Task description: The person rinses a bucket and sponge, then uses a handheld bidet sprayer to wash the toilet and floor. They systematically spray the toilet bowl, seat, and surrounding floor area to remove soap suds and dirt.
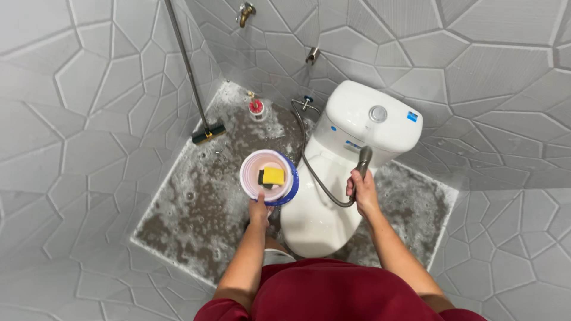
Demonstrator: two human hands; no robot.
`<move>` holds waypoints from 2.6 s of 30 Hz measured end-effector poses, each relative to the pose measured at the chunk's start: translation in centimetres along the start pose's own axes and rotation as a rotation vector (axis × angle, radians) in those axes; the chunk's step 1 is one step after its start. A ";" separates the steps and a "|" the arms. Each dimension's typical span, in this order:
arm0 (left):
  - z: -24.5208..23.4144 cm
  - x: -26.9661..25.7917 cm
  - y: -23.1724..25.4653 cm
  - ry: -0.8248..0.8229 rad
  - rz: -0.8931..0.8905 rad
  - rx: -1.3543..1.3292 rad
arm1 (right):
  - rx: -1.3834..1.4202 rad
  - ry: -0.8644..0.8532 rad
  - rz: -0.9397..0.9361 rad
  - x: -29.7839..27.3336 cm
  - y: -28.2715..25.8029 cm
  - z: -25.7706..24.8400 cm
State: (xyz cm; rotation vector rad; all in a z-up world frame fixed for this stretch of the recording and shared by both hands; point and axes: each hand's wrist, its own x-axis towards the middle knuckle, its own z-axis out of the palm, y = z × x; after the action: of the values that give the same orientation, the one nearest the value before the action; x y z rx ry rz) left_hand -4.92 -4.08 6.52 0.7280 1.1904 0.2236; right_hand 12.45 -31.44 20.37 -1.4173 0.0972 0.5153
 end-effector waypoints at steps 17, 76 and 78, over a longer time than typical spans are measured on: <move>-3.8 18.3 24.0 -0.071 0.659 1.416 | 0.065 0.283 -0.077 3.4 3.0 21.3; 23.8 24.9 23.6 -1.212 0.387 0.698 | 0.022 0.273 0.143 10.8 -1.9 34.3; 25.9 23.5 19.7 -1.225 -0.022 0.683 | -0.006 0.227 0.173 9.0 -2.5 35.5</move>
State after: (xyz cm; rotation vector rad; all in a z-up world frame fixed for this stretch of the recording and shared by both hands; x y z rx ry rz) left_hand 31.54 12.83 5.43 1.1795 0.0533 -0.6243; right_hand 13.02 4.90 25.36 -1.4766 0.4036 0.4953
